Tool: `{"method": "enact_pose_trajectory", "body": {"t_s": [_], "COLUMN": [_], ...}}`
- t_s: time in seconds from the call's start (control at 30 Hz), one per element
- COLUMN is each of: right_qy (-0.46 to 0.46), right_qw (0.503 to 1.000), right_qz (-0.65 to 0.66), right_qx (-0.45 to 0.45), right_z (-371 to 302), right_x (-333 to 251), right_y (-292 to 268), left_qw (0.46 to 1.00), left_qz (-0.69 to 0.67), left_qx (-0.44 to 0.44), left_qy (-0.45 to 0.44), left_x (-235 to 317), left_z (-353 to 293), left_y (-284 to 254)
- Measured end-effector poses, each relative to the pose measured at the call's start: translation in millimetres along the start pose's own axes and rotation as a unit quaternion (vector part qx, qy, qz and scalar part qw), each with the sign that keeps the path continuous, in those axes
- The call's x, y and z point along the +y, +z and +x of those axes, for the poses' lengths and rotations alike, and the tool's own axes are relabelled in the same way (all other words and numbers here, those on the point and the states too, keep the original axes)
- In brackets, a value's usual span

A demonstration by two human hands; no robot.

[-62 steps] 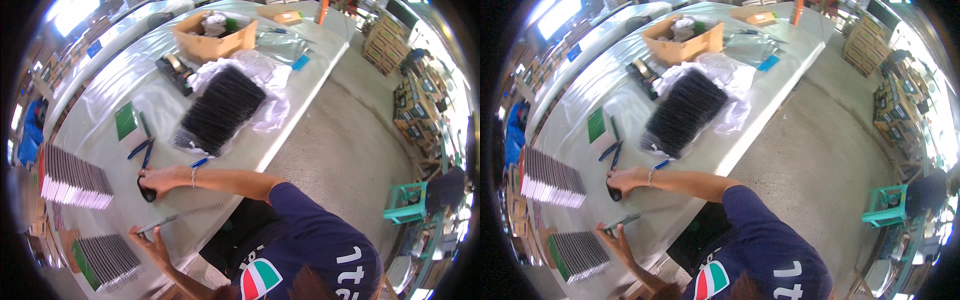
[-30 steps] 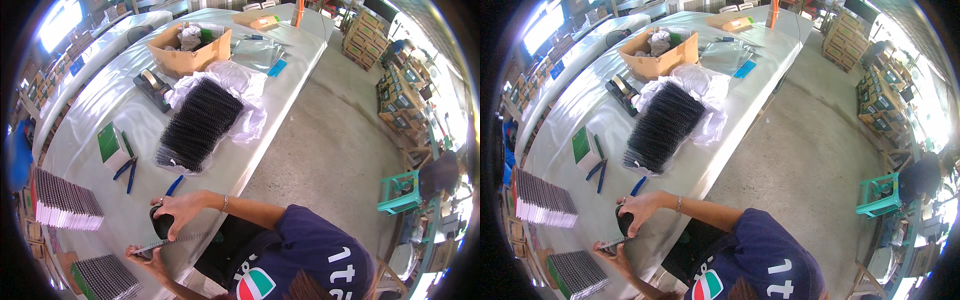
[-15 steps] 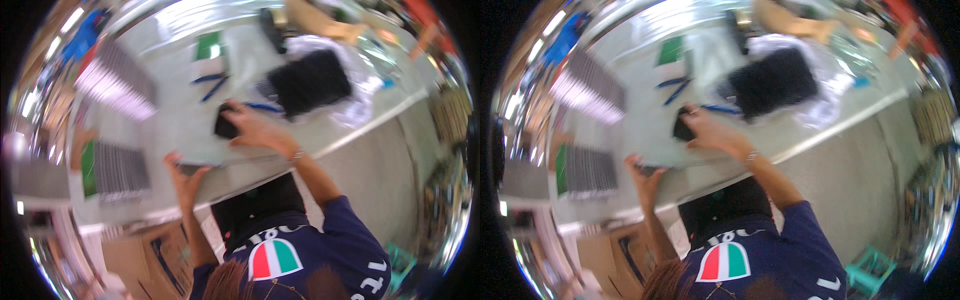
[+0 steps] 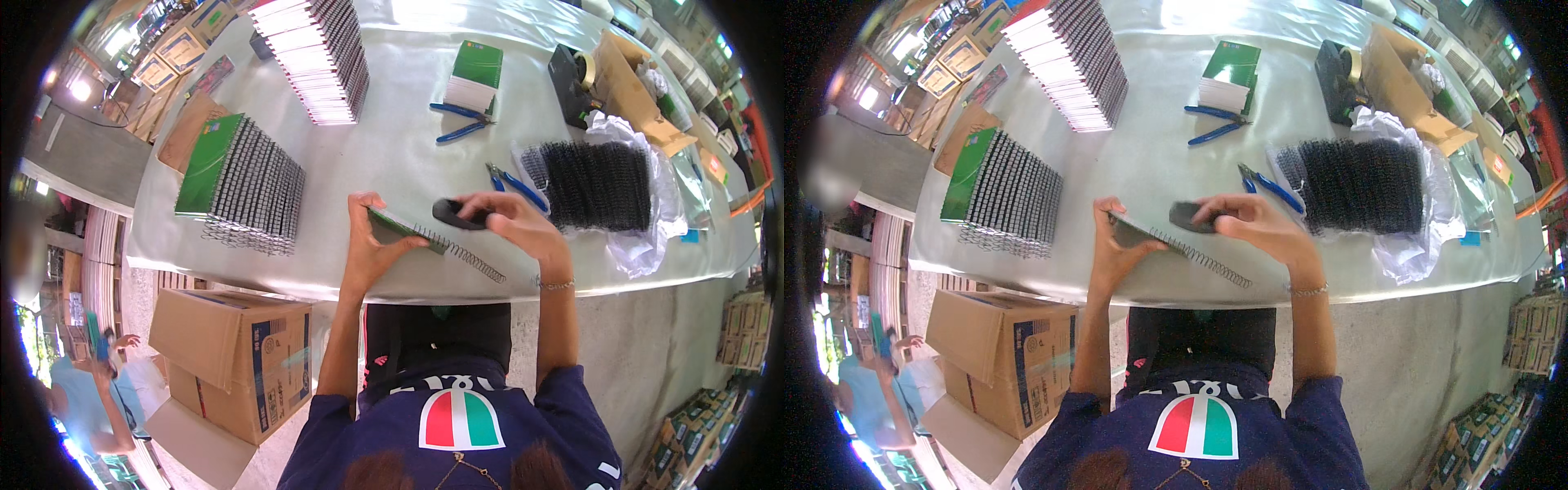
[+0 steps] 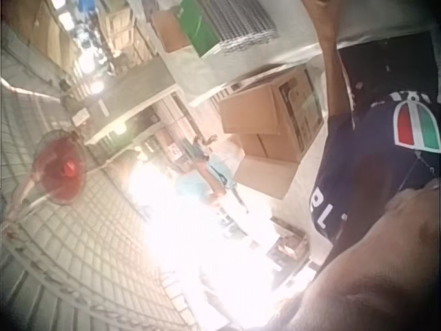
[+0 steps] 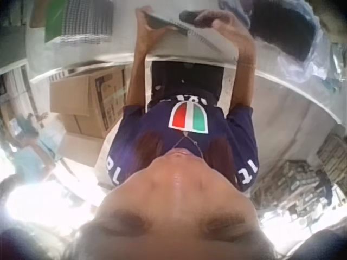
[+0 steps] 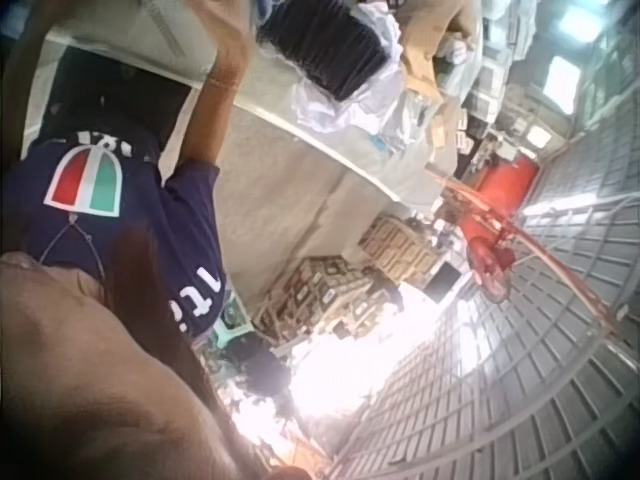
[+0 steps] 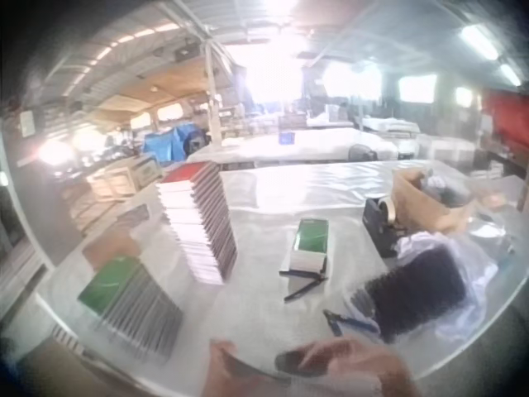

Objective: The person assembles spiral-bound notebooks by inserting a black plastic coil into the punched holes of green covers. They use pliers to secure the coil ends and stack the finished notebooks on the table.

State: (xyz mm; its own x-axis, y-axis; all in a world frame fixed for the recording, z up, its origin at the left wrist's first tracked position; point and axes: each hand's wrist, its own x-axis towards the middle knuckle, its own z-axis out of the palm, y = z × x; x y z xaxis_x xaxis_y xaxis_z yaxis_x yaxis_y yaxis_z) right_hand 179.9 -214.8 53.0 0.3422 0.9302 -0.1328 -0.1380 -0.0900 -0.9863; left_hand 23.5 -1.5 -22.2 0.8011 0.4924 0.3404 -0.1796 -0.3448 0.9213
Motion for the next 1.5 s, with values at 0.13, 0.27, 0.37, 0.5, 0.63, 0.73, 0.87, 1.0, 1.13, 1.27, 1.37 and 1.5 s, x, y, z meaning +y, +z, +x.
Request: {"method": "enact_pose_trajectory", "body": {"t_s": [0.13, 0.27, 0.37, 0.5, 0.63, 0.73, 0.87, 1.0, 1.13, 1.27, 1.37, 1.5], "right_qy": [-0.021, -0.034, 0.083, -0.111, 0.021, -0.058, -0.033, 0.023, 0.004, 0.015, 0.042, -0.042], "right_qw": [0.996, 0.999, 0.947, 0.992, 0.996, 0.995, 0.997, 0.972, 0.994, 0.986, 0.975, 0.977], "right_qz": [0.082, -0.024, -0.305, 0.036, -0.083, 0.004, -0.028, -0.234, -0.094, -0.161, -0.214, -0.208], "right_qx": [-0.01, -0.035, 0.059, -0.04, 0.015, -0.086, -0.062, 0.029, 0.048, -0.038, 0.042, 0.015], "right_z": [-15.8, -0.4, 23.4, 11.6, 21.0, 13.1, 7.4, 28.9, 34.4, 32.0, 42.8, 45.2], "right_x": [-19.9, -24.8, -5.9, 8.5, -2.0, -2.9, -17.7, -25.0, -5.7, -27.6, -18.4, -14.2], "right_y": [27.7, 28.0, 10.7, 1.4, 13.7, 10.7, 25.5, 27.1, 12.2, 32.2, 26.4, 33.3], "left_qw": [1.0, 1.0, 0.995, 0.996, 1.0, 1.0, 0.998, 0.997, 0.997, 0.996, 0.994, 0.996], "left_qz": [0.003, 0.021, 0.091, 0.089, -0.005, -0.001, -0.008, -0.03, -0.028, -0.032, -0.044, -0.048], "left_qx": [-0.003, -0.004, 0.002, 0.003, 0.005, -0.012, -0.035, -0.055, -0.055, -0.064, -0.065, -0.054], "left_qy": [-0.004, -0.009, 0.044, 0.027, 0.001, -0.01, -0.057, -0.045, -0.037, -0.056, -0.077, -0.048], "left_x": [8.0, -6.5, 11.6, 7.8, 0.6, -6.0, 6.6, 12.7, 10.4, 10.0, 13.1, 4.9], "left_z": [-6.2, 1.4, 1.0, -0.7, -2.6, -1.3, -4.8, -1.2, 0.8, 0.0, -1.4, -1.7], "left_y": [2.3, -6.5, -0.7, 1.0, -4.0, -2.9, -5.6, -9.5, -6.5, -9.8, -10.9, -7.4]}}
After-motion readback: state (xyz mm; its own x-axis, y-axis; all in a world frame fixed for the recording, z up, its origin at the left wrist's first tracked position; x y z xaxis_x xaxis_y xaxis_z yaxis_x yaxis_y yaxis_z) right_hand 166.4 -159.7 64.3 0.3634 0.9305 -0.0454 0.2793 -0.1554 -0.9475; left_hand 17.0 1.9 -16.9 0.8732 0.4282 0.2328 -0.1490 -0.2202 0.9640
